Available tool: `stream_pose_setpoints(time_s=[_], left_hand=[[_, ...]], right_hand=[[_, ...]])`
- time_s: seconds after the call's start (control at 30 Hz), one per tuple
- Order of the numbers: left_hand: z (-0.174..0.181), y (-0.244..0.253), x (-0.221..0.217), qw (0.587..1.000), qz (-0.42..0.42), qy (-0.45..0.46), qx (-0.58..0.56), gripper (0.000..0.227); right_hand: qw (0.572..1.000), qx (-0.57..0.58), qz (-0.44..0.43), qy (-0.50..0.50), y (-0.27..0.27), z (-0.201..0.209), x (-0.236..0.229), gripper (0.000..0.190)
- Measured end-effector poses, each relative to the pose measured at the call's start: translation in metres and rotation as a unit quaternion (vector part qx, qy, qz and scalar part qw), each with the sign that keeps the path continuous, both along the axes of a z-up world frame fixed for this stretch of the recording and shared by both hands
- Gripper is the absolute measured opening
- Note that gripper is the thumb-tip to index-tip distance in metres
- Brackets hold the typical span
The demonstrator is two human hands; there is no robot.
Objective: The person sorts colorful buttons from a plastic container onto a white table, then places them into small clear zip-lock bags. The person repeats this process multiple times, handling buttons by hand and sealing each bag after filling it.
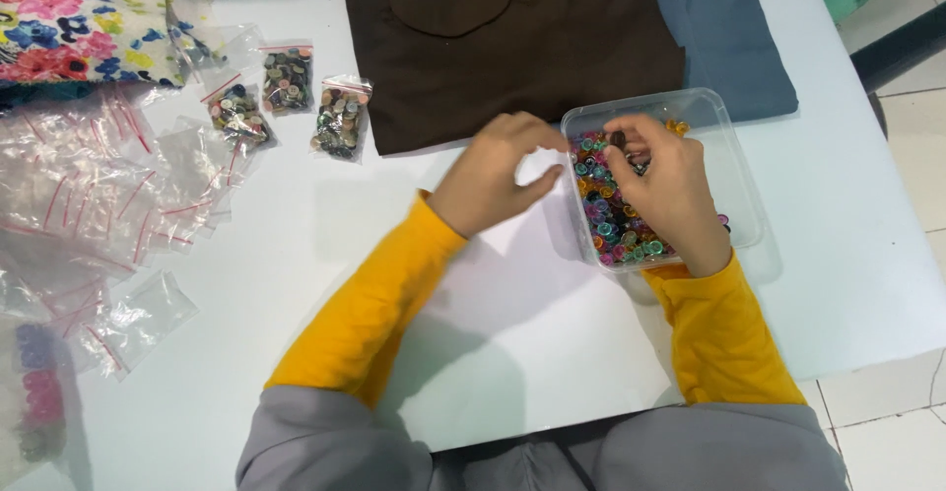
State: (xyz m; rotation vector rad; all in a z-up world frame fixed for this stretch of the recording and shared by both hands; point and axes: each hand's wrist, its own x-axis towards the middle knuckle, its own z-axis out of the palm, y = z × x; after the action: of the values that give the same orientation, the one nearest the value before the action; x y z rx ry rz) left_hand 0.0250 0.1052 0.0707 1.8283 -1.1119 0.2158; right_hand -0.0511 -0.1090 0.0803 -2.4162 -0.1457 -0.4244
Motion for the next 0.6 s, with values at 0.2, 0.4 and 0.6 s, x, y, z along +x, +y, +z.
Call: stream_pose_setpoints(time_s=[0.2, 0.4, 0.6], left_hand=[[-0.060, -0.077, 0.006, 0.961, 0.080, -0.180, 0.193, 0.018], [-0.036, -0.119, -0.003, 0.872, 0.172, -0.155, 0.433, 0.010], [-0.037, -0.122, 0.000, 0.862, 0.187, -0.151, 0.446, 0.007]], right_hand=[[0.991, -0.090, -0.066, 0.080, -0.002, -0.004, 0.000, 0.025], [0.972, -0.176, -0.107, 0.116, -0.004, -0.020, 0.005, 0.037], [0.974, -0.194, -0.089, 0.073, -0.007, -0.023, 0.006, 0.025]])
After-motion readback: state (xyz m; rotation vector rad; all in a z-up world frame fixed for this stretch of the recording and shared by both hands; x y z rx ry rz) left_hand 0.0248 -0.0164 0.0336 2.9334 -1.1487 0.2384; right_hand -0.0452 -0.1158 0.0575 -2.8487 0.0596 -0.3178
